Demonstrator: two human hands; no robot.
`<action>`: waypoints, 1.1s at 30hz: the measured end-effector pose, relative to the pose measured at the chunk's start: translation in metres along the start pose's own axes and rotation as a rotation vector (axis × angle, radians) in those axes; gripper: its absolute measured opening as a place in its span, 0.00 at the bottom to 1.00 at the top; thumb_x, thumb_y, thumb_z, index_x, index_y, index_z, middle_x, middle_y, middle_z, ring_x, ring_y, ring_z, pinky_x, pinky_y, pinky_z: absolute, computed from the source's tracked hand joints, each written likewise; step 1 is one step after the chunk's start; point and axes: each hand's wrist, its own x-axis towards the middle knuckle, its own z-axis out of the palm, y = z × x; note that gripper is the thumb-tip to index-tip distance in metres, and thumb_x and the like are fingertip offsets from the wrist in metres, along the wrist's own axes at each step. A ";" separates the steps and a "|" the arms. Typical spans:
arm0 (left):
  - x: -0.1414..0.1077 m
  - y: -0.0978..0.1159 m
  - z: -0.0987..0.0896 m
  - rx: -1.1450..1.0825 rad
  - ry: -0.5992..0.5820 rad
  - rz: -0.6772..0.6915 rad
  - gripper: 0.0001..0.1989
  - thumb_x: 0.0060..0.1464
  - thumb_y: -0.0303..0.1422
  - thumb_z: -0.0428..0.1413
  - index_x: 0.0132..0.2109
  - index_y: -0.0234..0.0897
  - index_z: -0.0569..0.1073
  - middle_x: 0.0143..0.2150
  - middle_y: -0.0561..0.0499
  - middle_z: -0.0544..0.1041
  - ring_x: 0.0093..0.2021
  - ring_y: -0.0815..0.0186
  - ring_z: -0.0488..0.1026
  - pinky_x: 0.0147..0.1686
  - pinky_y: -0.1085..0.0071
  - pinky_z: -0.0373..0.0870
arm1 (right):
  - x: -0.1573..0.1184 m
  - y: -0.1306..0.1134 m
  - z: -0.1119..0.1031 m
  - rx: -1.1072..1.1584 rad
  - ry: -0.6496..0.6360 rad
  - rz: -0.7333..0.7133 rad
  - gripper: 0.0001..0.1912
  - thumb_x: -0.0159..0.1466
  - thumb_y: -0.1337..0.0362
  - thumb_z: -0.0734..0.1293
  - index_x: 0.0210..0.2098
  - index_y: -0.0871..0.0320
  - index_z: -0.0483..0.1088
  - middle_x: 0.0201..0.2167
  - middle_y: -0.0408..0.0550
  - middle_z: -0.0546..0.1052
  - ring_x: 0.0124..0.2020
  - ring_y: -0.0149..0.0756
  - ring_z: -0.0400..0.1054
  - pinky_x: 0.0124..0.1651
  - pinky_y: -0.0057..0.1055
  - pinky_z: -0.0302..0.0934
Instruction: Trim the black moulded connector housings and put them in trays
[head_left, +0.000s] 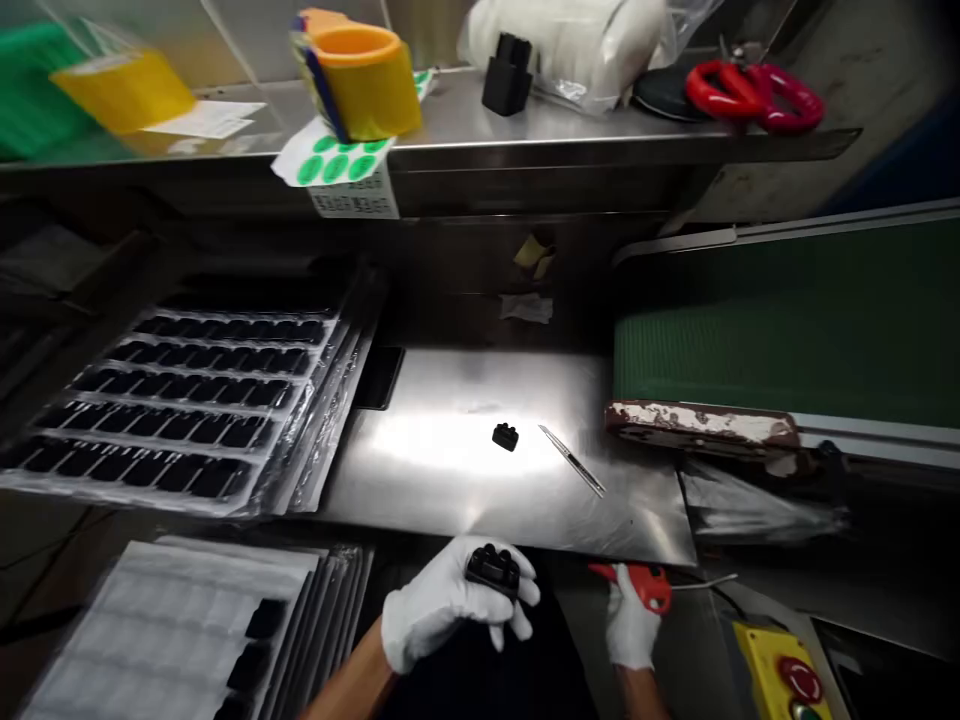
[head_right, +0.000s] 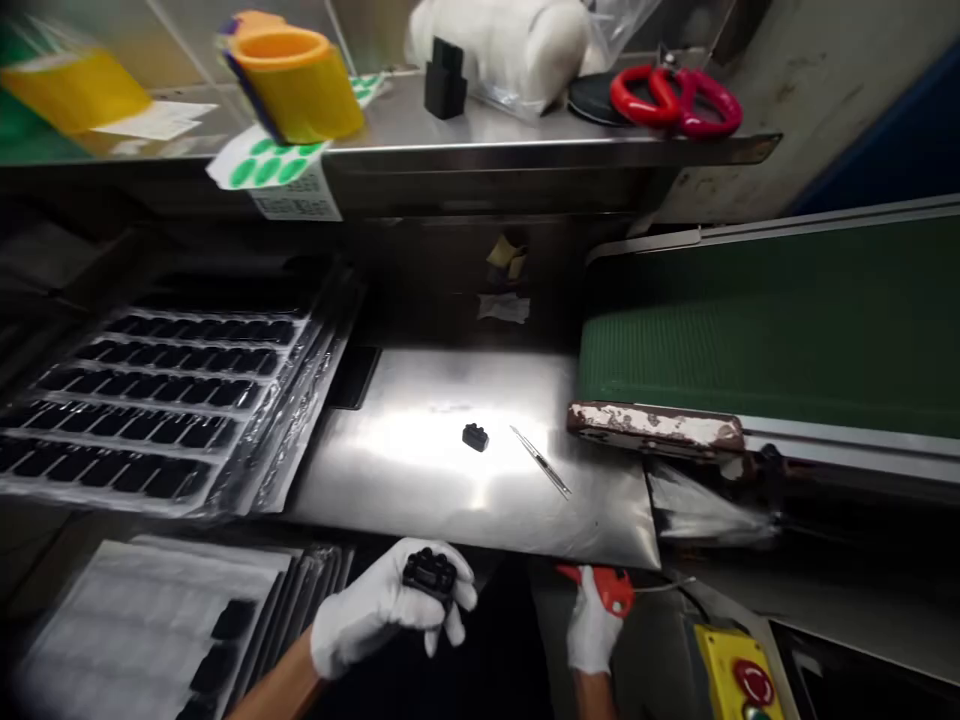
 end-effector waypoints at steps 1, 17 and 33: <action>-0.007 -0.008 -0.006 0.018 -0.021 -0.011 0.19 0.36 0.21 0.56 0.40 0.30 0.75 0.38 0.40 0.79 0.33 0.58 0.78 0.24 0.74 0.70 | -0.011 0.002 -0.011 0.013 0.048 -0.016 0.29 0.67 0.45 0.47 0.46 0.61 0.67 0.33 0.51 0.75 0.42 0.50 0.73 0.44 0.49 0.68; -0.073 -0.215 -0.167 0.709 0.178 -0.036 0.08 0.58 0.32 0.57 0.34 0.31 0.71 0.26 0.56 0.70 0.24 0.73 0.68 0.24 0.75 0.68 | -0.209 -0.081 0.044 -0.698 -0.632 0.154 0.06 0.49 0.63 0.66 0.27 0.57 0.66 0.15 0.40 0.65 0.15 0.30 0.57 0.18 0.29 0.45; -0.060 -0.210 -0.132 1.195 0.294 0.257 0.07 0.56 0.32 0.58 0.42 0.34 0.72 0.42 0.48 0.73 0.43 0.62 0.70 0.47 0.59 0.67 | -0.191 -0.087 0.017 -0.799 -0.693 -0.007 0.03 0.49 0.67 0.64 0.25 0.58 0.69 0.13 0.41 0.64 0.12 0.31 0.57 0.16 0.28 0.46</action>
